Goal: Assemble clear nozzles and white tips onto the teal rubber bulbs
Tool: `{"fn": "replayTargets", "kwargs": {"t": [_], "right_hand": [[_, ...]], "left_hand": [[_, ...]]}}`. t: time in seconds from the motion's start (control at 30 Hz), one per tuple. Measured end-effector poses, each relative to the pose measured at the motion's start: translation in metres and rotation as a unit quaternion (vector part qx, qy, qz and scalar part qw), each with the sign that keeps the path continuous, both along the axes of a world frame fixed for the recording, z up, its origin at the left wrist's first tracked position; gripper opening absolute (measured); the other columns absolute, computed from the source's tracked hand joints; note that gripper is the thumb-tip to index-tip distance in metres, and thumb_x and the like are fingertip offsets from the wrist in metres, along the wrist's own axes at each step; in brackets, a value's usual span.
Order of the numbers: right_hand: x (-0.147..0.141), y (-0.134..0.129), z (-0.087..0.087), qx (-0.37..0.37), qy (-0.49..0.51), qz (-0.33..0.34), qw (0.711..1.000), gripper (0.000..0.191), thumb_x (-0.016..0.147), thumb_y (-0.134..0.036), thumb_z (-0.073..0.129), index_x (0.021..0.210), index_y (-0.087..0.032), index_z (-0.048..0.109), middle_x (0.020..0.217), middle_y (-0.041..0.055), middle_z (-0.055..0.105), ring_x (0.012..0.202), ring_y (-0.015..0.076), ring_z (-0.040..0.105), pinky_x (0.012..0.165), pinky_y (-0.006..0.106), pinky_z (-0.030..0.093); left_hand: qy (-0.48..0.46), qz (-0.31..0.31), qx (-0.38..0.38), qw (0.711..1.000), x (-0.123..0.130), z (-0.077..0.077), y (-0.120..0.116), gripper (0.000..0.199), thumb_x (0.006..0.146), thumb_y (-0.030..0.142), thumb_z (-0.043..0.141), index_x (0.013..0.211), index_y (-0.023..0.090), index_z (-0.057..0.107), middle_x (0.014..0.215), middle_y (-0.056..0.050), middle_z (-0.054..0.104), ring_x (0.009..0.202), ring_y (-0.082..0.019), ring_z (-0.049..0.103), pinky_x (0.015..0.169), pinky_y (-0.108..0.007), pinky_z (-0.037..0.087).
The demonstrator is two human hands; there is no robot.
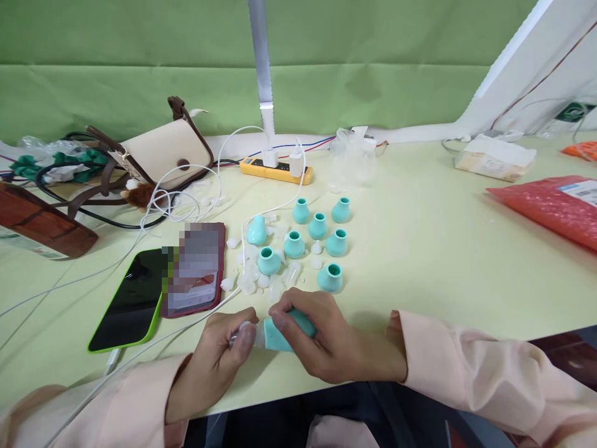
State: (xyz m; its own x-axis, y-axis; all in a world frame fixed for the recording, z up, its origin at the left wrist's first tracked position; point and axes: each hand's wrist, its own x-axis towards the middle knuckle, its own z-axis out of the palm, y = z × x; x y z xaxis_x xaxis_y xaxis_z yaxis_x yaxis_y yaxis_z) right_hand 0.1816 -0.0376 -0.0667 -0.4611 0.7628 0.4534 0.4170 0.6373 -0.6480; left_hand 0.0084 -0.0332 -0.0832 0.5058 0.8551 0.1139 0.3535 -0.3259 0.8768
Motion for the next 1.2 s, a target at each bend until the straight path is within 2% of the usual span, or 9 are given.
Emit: {"fn": "replayTargets", "kwargs": {"t": [0.2, 0.3, 0.47, 0.6, 0.73, 0.9, 1.03, 1.13, 1.2], "right_hand": [[-0.001, 0.012, -0.001, 0.077, -0.035, 0.035, 0.996, 0.029, 0.073, -0.034, 0.056, 0.091, -0.017, 0.041, 0.065, -0.0008, 0.057, 0.057, 0.0106, 0.054, 0.052, 0.020, 0.041], [0.001, 0.014, -0.004, 0.117, -0.098, 0.042, 0.987, 0.029, 0.074, -0.031, 0.055, 0.094, -0.017, 0.039, 0.072, 0.0019, 0.059, 0.061, 0.0121, 0.056, 0.052, 0.022, 0.042], [0.001, 0.009, -0.001, 0.128, -0.173, 0.073, 0.974, 0.019, 0.078, -0.021, 0.048, 0.094, -0.017, 0.039, 0.073, 0.0024, 0.058, 0.058, 0.0119, 0.053, 0.049, 0.022, 0.040], [-0.004, 0.006, -0.001, -0.005, -0.086, 0.041, 0.995, 0.025, 0.071, -0.021, 0.055, 0.090, -0.019, 0.038, 0.072, -0.0005, 0.055, 0.059, 0.0101, 0.051, 0.053, 0.021, 0.041], [-0.009, 0.005, -0.003, -0.132, -0.005, 0.029, 0.991, 0.027, 0.066, -0.021, 0.060, 0.084, -0.019, 0.040, 0.069, -0.0028, 0.048, 0.060, 0.0088, 0.046, 0.053, 0.020, 0.038], [-0.013, 0.006, -0.004, -0.337, 0.104, 0.060, 0.934, 0.031, 0.065, -0.018, 0.061, 0.080, -0.019, 0.035, 0.059, -0.0069, 0.041, 0.052, 0.0055, 0.038, 0.045, 0.017, 0.032], [-0.013, 0.011, 0.000, -0.419, 0.106, 0.081, 0.898, 0.033, 0.062, -0.023, 0.065, 0.079, -0.019, 0.036, 0.058, -0.0075, 0.044, 0.046, 0.0038, 0.037, 0.040, 0.015, 0.032], [-0.008, 0.013, 0.006, -0.376, 0.042, 0.100, 0.920, 0.040, 0.061, -0.026, 0.066, 0.086, -0.020, 0.036, 0.063, -0.0057, 0.052, 0.045, 0.0051, 0.044, 0.040, 0.017, 0.038], [-0.003, 0.012, 0.007, -0.202, 0.006, 0.064, 0.977, 0.043, 0.063, -0.024, 0.065, 0.094, -0.020, 0.036, 0.076, -0.0006, 0.056, 0.062, 0.0101, 0.054, 0.054, 0.021, 0.045]], "left_hand": [[-0.113, 0.022, -0.198, 0.973, 0.002, -0.003, 0.005, 0.039, 0.084, 0.038, 0.027, 0.049, 0.020, 0.026, 0.041, 0.008, 0.024, 0.038, -0.007, 0.023, 0.038, -0.021, 0.019], [-0.109, 0.027, -0.223, 0.968, 0.004, -0.004, 0.006, 0.037, 0.082, 0.030, 0.029, 0.047, 0.020, 0.025, 0.040, 0.008, 0.021, 0.036, -0.006, 0.021, 0.037, -0.021, 0.018], [-0.066, 0.054, -0.160, 0.983, 0.005, -0.004, 0.002, 0.030, 0.076, 0.018, 0.035, 0.046, 0.019, 0.026, 0.045, 0.007, 0.022, 0.042, -0.006, 0.021, 0.041, -0.021, 0.019], [0.021, 0.049, 0.016, 0.998, 0.003, 0.001, 0.002, 0.032, 0.078, 0.019, 0.033, 0.047, 0.018, 0.027, 0.045, 0.007, 0.021, 0.042, -0.007, 0.022, 0.042, -0.021, 0.021], [0.083, 0.031, 0.189, 0.978, 0.001, 0.004, 0.007, 0.031, 0.079, 0.014, 0.030, 0.048, 0.019, 0.030, 0.043, 0.008, 0.024, 0.038, -0.006, 0.025, 0.038, -0.020, 0.023], [0.102, -0.002, 0.311, 0.945, -0.003, 0.003, 0.015, 0.028, 0.077, 0.015, 0.032, 0.050, 0.020, 0.034, 0.043, 0.006, 0.030, 0.038, -0.009, 0.031, 0.039, -0.023, 0.024], [0.109, -0.016, 0.345, 0.932, -0.005, 0.006, 0.021, 0.025, 0.075, 0.018, 0.035, 0.051, 0.020, 0.036, 0.043, 0.005, 0.034, 0.038, -0.011, 0.031, 0.038, -0.024, 0.023], [0.112, 0.003, 0.324, 0.940, -0.005, 0.010, 0.020, 0.029, 0.079, 0.014, 0.030, 0.051, 0.020, 0.035, 0.042, 0.006, 0.032, 0.037, -0.009, 0.030, 0.037, -0.022, 0.024], [0.107, 0.032, 0.259, 0.959, -0.004, 0.012, 0.019, 0.033, 0.081, 0.014, 0.028, 0.049, 0.020, 0.031, 0.042, 0.008, 0.028, 0.036, -0.007, 0.027, 0.038, -0.021, 0.024]]}}
